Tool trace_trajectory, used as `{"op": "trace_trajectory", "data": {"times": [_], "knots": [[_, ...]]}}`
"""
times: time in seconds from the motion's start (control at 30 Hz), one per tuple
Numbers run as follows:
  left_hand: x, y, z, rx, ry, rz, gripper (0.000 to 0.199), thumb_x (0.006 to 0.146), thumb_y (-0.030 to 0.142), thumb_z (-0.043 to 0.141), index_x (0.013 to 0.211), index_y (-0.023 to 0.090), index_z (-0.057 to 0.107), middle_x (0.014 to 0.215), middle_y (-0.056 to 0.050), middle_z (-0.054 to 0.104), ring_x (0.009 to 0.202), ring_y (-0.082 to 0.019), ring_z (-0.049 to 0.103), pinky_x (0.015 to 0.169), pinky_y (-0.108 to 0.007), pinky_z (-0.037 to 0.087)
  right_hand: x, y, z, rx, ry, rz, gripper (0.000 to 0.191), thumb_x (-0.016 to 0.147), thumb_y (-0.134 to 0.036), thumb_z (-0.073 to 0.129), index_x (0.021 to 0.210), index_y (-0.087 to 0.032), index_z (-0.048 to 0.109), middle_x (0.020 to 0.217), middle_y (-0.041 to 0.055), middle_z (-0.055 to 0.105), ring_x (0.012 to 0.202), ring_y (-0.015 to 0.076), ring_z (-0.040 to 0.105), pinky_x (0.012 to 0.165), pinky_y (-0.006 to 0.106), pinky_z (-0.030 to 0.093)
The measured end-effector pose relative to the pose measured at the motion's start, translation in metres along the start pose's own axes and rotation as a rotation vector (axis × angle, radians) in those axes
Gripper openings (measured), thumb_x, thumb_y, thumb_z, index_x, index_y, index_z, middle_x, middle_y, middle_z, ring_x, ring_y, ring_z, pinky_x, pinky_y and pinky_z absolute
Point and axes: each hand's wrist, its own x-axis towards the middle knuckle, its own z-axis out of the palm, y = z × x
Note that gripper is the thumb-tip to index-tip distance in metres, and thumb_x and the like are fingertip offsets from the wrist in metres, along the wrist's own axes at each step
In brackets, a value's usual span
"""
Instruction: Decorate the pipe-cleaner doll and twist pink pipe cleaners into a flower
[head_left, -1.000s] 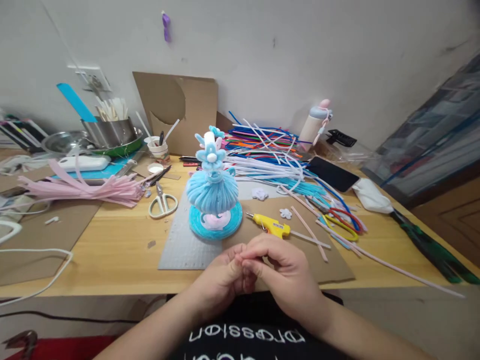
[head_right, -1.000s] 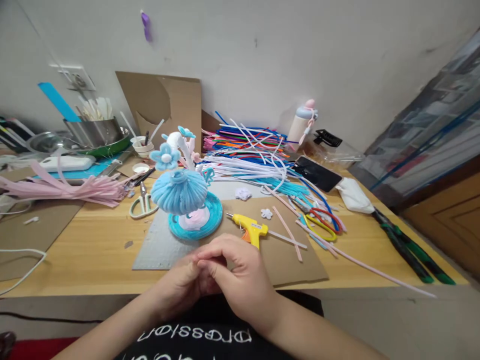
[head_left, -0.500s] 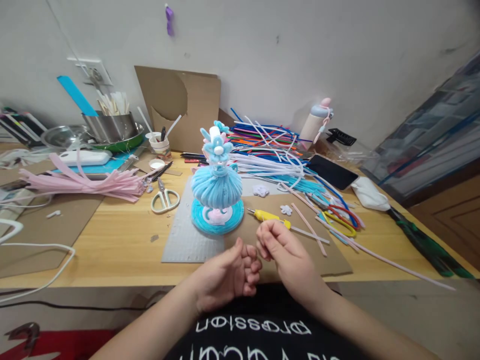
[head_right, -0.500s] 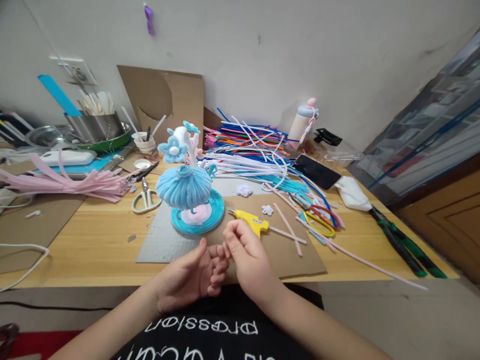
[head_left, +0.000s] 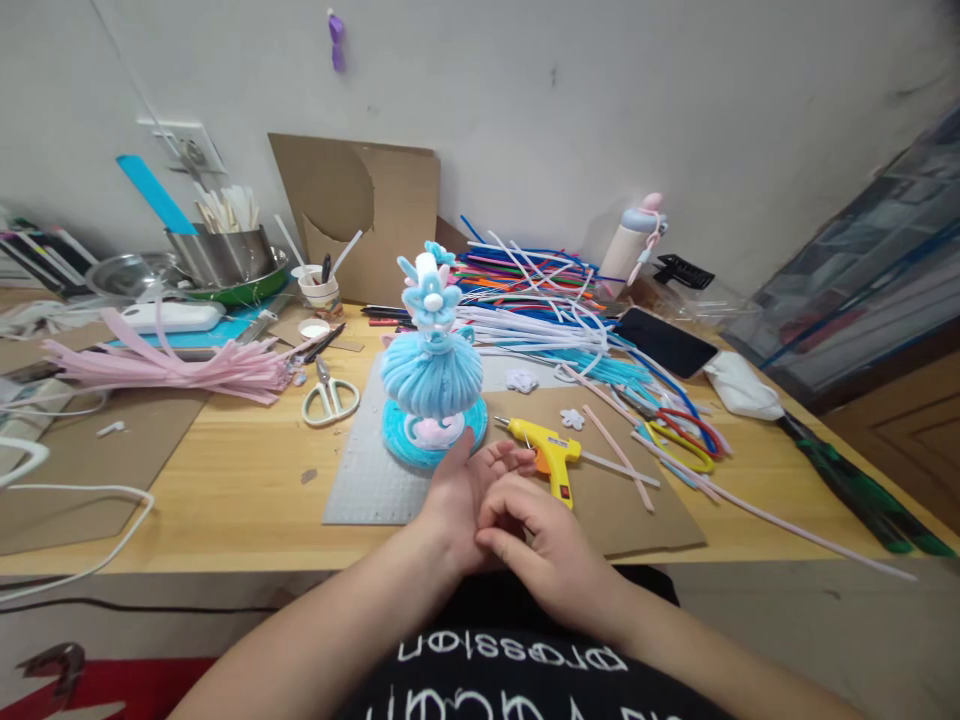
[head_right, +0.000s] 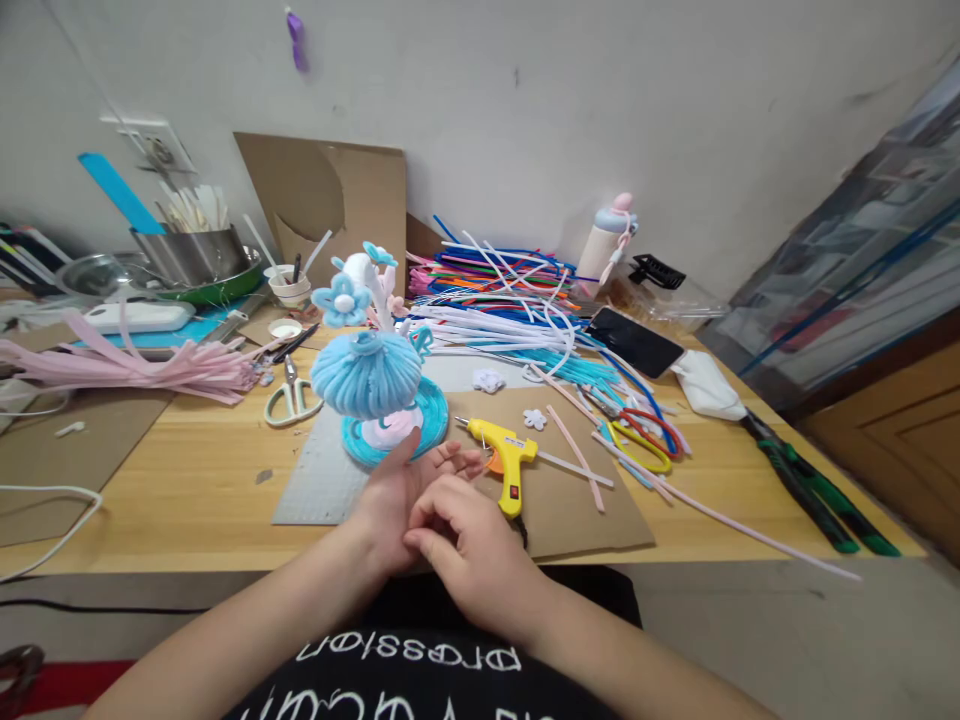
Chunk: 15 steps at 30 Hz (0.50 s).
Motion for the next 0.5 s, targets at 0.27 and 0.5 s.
{"op": "trace_trajectory", "data": {"times": [0.27,0.5], "knots": [[0.009,-0.016,0.001,0.125,0.063,0.167,0.022,0.086,0.032,0.047,0.075,0.014,0.055,0.077,-0.006,0.059,0.076,-0.016,0.059,0.081,-0.029,0.045,-0.002,-0.005,-0.012,0.129,0.269,-0.188,0.011,0.085,-0.020,0.056,0.074,-0.020,0.054,0.075,-0.0012,0.054,0.076,0.0144,0.051,0.076,0.030,0.041],[0.008,-0.023,0.003,0.351,0.012,0.330,0.008,0.080,0.024,0.054,0.076,0.017,0.052,0.077,-0.002,0.057,0.079,-0.016,0.056,0.081,-0.029,0.042,0.001,0.000,-0.009,-0.026,0.217,-0.203,0.008,0.082,-0.014,0.059,0.085,-0.022,0.058,0.082,-0.0001,0.059,0.083,0.0158,0.054,0.080,0.031,0.042]]}}
